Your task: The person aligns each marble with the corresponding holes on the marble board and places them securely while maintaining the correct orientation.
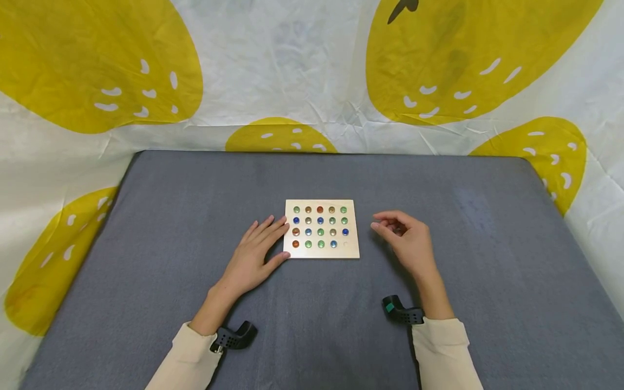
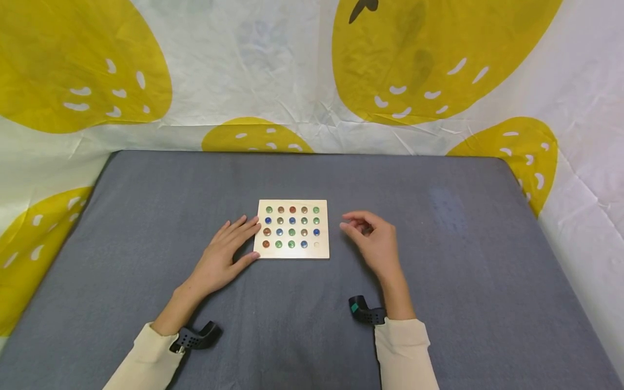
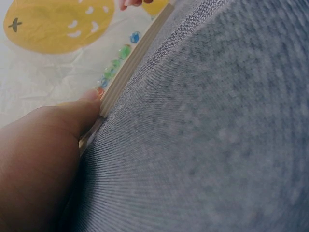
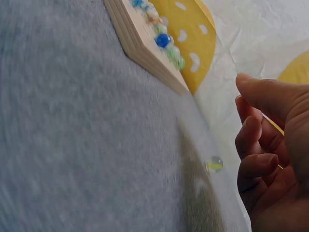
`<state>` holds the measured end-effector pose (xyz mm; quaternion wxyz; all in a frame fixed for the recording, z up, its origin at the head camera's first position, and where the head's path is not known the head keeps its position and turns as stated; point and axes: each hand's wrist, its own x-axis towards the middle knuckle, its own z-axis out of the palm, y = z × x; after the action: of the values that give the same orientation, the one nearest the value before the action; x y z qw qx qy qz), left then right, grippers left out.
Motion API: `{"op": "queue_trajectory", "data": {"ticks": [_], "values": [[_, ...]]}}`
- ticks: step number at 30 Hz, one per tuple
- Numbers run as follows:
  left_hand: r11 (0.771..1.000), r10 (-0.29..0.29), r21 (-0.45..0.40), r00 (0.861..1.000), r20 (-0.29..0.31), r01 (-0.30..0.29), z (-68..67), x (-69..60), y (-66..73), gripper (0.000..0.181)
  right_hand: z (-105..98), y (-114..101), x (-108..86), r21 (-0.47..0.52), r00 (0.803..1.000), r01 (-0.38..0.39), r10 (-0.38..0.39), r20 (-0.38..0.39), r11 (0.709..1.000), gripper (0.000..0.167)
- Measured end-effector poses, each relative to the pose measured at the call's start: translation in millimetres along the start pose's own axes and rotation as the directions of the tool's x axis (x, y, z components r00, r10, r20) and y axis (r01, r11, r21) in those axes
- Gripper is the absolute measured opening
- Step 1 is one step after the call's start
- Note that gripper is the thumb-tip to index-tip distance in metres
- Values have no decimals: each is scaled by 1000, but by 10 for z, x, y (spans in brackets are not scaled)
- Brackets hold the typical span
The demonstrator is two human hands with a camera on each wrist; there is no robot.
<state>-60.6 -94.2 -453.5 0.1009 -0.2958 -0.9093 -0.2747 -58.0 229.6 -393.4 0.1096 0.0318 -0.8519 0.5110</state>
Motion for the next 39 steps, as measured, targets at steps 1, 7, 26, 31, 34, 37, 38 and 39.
{"op": "queue_trajectory", "data": {"ticks": [1,7,26,31,34,37,38,39], "values": [[1000,0,-1,1000,0,0,-1,1,1,60,-4,60,9,0,1000,-2,2,-9,1000,17],[1000,-2,-5,1000,2,2,-1,2,0,60,-38,388,52,-28,999,-16,14,-51,999,20],[1000,7,-10,1000,-2,-7,0,13,-1,61,-121,565,75,-106,994,-52,41,-106,993,22],[1000,9,-9,1000,-3,-9,3,9,-4,61,-111,586,73,-151,993,-71,55,-108,986,26],[1000,12,-7,1000,-7,-12,1,9,1,61,-110,588,68,-152,992,-76,60,-107,985,26],[1000,11,-6,1000,-8,-11,2,6,2,60,-108,591,67,-165,993,-76,60,-101,983,27],[1000,10,-6,1000,-8,-10,5,4,0,60,-106,594,67,-172,993,-75,59,-100,982,27],[1000,10,-5,1000,-8,-10,7,1,-2,60,-104,596,67,-177,994,-75,59,-97,981,27]]}}
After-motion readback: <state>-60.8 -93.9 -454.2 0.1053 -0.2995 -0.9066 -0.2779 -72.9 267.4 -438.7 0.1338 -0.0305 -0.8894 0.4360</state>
